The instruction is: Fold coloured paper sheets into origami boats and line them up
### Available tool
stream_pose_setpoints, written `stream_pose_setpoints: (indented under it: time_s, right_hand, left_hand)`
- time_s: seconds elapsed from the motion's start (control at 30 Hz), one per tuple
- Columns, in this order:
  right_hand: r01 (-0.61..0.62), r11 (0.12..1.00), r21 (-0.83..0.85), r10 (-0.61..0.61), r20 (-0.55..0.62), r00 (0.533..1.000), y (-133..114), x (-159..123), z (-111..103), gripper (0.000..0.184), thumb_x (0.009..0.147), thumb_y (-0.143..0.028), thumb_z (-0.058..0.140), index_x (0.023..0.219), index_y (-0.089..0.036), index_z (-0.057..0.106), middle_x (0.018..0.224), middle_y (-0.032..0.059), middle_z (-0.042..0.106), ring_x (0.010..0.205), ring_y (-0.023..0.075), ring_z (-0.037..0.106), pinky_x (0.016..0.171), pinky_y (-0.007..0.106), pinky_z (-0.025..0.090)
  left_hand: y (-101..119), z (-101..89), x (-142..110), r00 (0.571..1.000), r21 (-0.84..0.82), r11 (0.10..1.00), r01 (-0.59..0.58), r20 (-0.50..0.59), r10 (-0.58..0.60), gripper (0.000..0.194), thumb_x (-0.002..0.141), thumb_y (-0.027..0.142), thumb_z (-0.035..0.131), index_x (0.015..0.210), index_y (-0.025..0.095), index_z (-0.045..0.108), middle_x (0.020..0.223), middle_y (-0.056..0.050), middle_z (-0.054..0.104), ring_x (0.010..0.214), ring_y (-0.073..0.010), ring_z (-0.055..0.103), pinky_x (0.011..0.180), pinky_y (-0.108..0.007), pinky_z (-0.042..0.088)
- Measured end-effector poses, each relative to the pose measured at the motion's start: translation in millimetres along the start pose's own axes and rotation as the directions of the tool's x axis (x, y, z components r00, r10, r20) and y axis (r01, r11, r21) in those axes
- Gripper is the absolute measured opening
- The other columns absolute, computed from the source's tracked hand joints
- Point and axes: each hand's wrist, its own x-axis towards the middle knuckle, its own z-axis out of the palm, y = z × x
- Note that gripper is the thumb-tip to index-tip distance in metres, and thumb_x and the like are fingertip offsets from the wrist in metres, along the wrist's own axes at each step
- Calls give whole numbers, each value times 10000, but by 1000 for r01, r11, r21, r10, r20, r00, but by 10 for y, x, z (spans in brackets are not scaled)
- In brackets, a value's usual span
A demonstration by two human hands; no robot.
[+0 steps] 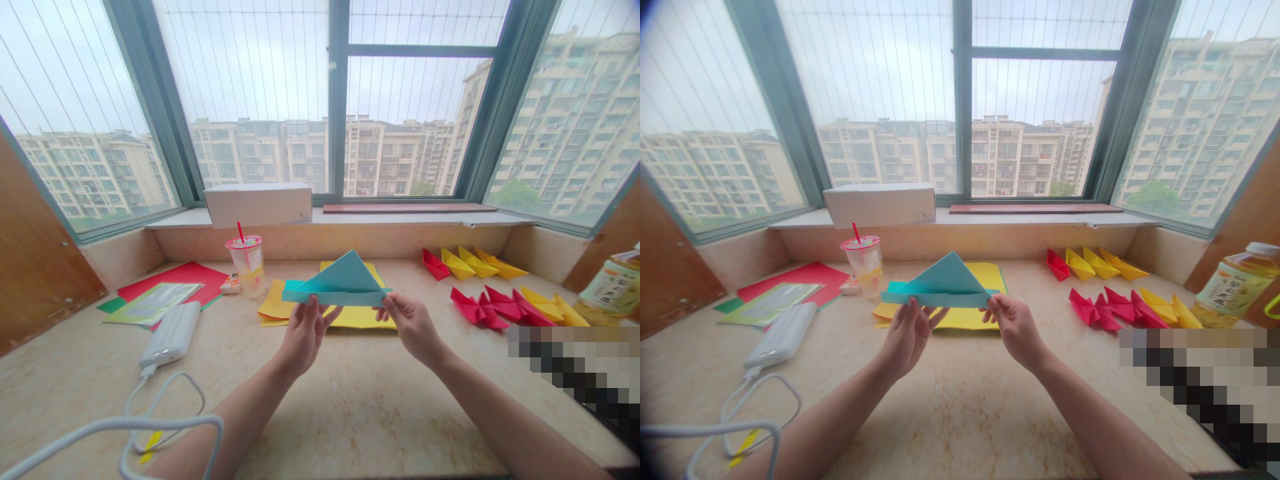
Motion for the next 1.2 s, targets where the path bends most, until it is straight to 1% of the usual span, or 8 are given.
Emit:
stream_pose_setpoints:
  time_s: [0.07, 0.23, 0.4, 0.57, 0.67, 0.8, 1.0, 1.2]
  right_hand:
    - [7, 1000, -7, -8, -34, 999, 25, 21, -20, 433, 914, -554, 529, 785, -170, 682, 658, 43, 665, 628, 166, 578, 613, 287, 443]
    - [-26, 1000, 10, 26, 18, 1000, 48, 11, 24, 451, 910, -567, 527, 770, -170, 686, 670, 56, 686, 637, 181, 600, 623, 304, 455]
    - [-31, 999, 23, 31, 17, 999, 47, -10, 65, 447, 912, -566, 529, 792, -169, 698, 689, 63, 702, 652, 184, 606, 642, 311, 459]
    - [-40, 997, 69, 39, 16, 999, 72, 4, 70, 459, 904, -578, 534, 789, -166, 700, 680, 63, 707, 635, 180, 611, 622, 303, 462]
    - [-35, 997, 64, 34, 11, 999, 72, 6, 70, 465, 902, -582, 536, 791, -164, 705, 677, 62, 705, 629, 178, 607, 617, 304, 465]
    - [-28, 997, 68, 28, 1, 1000, 44, -1, 69, 456, 897, -579, 548, 799, -164, 711, 687, 61, 706, 641, 182, 619, 623, 304, 467]
    - [-30, 996, 79, 29, 16, 999, 30, -9, 83, 463, 892, -585, 548, 789, -165, 712, 686, 61, 697, 633, 180, 611, 611, 302, 471]
    - [32, 999, 28, -32, -15, 999, 88, -27, 75, 352, 937, -480, 525, 820, -189, 685, 695, 37, 687, 665, 177, 610, 663, 308, 468]
  left_hand:
    - [71, -17, 45, 995, 76, 994, -83, -53, 87, 465, 834, 450, 696, 1250, 312, 542, 1147, -33, 679, 1114, -206, 643, 994, -446, 515]
    - [188, -62, 116, 939, 305, 920, -245, -160, 304, 627, 793, 329, 761, 1316, 351, 415, 1171, -44, 638, 916, -146, 695, 842, -336, 589]
    - [160, -98, 107, 892, 433, 825, -365, -90, 442, 414, 839, 344, 707, 1187, 296, 489, 1280, -91, 596, 894, -145, 690, 732, -271, 604]
    - [143, -131, 99, 835, 491, 728, -478, -2, 550, 509, 879, 330, 661, 1344, 352, 453, 1518, -111, 394, 1049, -180, 661, 840, -322, 594]
    - [155, -163, 110, 853, 520, 729, -445, -2, 522, 437, 877, 344, 658, 1299, 291, 558, 1495, -119, 432, 1128, -220, 633, 938, -362, 557]
    - [176, -180, 98, 880, 537, 757, -373, -53, 472, 513, 846, 375, 687, 1335, 276, 569, 1451, -119, 485, 1202, -248, 588, 963, -348, 541]
    - [185, -202, 87, 856, 669, 626, -401, 30, 515, 464, 889, 377, 631, 1339, 282, 572, 1480, -106, 440, 1205, -243, 571, 963, -342, 536]
    - [200, -222, 149, 919, 605, 745, -279, -57, 391, 513, 867, 444, 641, 1301, 177, 578, 1204, -122, 646, 1010, -204, 670, 891, -347, 581]
